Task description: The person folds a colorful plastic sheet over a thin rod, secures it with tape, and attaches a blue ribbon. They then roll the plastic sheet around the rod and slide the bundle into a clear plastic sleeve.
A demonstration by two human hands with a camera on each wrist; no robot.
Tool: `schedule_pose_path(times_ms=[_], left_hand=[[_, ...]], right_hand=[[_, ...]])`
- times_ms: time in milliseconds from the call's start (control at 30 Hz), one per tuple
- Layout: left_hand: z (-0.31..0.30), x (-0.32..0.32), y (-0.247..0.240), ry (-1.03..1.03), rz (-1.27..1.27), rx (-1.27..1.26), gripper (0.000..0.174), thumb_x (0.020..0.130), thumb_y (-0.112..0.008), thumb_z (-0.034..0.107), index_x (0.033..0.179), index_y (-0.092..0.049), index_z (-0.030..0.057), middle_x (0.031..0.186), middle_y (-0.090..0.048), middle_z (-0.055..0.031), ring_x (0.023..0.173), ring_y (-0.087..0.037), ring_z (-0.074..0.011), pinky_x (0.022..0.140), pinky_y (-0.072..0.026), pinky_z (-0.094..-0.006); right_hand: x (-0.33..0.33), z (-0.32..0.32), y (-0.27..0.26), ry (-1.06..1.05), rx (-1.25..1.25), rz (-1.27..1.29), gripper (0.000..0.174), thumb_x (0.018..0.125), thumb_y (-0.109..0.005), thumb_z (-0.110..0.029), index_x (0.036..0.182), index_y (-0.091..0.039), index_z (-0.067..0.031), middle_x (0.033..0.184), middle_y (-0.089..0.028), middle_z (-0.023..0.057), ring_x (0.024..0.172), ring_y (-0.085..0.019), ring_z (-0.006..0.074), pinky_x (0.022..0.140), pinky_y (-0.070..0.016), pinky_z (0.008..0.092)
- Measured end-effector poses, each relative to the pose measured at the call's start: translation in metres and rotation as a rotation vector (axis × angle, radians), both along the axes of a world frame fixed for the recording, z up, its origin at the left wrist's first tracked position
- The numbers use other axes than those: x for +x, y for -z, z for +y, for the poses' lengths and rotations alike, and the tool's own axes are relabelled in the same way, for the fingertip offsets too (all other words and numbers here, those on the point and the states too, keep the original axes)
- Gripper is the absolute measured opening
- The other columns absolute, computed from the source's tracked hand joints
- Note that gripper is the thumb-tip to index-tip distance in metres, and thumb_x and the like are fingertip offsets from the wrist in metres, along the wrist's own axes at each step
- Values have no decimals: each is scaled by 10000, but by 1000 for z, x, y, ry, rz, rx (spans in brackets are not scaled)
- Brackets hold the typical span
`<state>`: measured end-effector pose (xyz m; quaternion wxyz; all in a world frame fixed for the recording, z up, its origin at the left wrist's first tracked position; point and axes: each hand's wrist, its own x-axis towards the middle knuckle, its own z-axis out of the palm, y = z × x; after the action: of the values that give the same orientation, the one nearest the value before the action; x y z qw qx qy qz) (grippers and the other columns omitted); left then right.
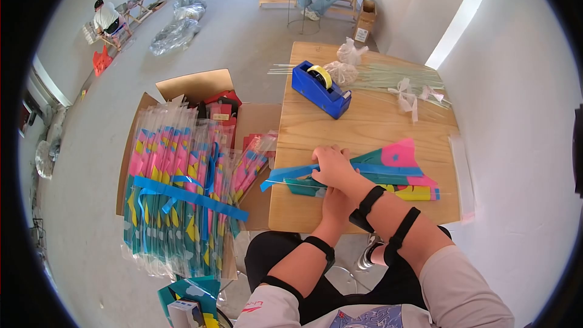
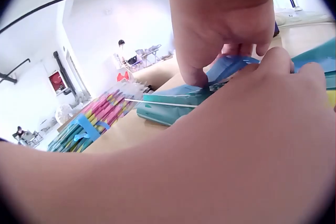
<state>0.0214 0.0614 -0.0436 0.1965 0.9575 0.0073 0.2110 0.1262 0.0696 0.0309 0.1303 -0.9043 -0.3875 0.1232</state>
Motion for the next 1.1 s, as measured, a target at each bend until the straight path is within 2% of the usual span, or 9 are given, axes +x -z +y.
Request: schedule_pose_path(times_ms=[67,167,433,567,767,833,967,1033,1100], left_hand=[[0,1,4,13,10,43,794,1008,-547,451,1651,-315,46,1605,-444,-226,1520,-374,-368,1245,-273,-505],[0,-1,-2,5,11,13,807,995,-568,451,1647,-320,45,1599,-458,-215,1514,-384,-364,1239,-283,-511],[1,-6,-14,49,154,-34,557,980,-603,349,1442,-570,40,1484,-540,-198,1455,-410,-395,1231,-292,-529],[0,-6,-17,39,148,-5,543,979,-603,322,1434,-570,26,1475,-542,-203,1451,-403,-404,1232,-291,-528],[-1,-6,-22,38,99,-58,542,966,-619,279,1430,-564,3,1472,-535,-215,1450,-401,-409,1241,-288,-529],[-1,-5,-17,26,3,-141,568,954,-643,272,1441,-554,-7,1488,-522,-224,1456,-398,-413,1236,-309,-535],[1,-6,-34,30,24,-107,611,950,-663,278,1469,-533,-15,1503,-504,-238,1445,-416,-416,1226,-331,-536],[0,-4,-29,-1,-56,-44,630,966,-658,300,1496,-515,-8,1493,-501,-252,1421,-444,-414,1222,-337,-530],[0,-3,-29,2,-50,-47,626,972,-654,305,1500,-514,-1,1487,-503,-253,1417,-449,-413,1222,-337,-525]], right_hand=[[-1,-1,0,-23,-20,13,422,784,-821,-314,1127,-664,-125,1153,-691,101,1194,-577,336,1002,-387,511],[-4,-2,-3,-48,-27,-60,426,758,-800,-241,1135,-637,-128,1130,-684,105,1180,-582,336,994,-397,518],[13,-16,-20,-123,-121,-63,453,704,-804,-181,1116,-621,-136,1117,-705,78,1158,-595,334,976,-374,525],[15,-20,-20,-107,-153,12,454,708,-806,-168,1122,-621,-144,1107,-714,66,1139,-606,328,953,-376,520],[13,-24,-8,-115,51,-55,253,779,-772,-158,1004,-659,-138,1047,-692,77,1100,-622,307,934,-403,475],[12,-27,-14,28,304,-153,158,818,-735,-145,963,-687,-102,1030,-670,106,1090,-629,331,901,-451,455],[25,-61,-22,174,560,-167,175,836,-708,-133,998,-710,-66,1057,-666,137,1038,-644,377,851,-501,463],[37,-92,-17,305,641,-170,219,843,-710,-132,1041,-729,-41,993,-677,155,919,-658,392,805,-535,445],[40,-125,-25,400,623,-67,223,844,-698,-84,1054,-735,-16,920,-695,157,850,-675,327,792,-545,408]])
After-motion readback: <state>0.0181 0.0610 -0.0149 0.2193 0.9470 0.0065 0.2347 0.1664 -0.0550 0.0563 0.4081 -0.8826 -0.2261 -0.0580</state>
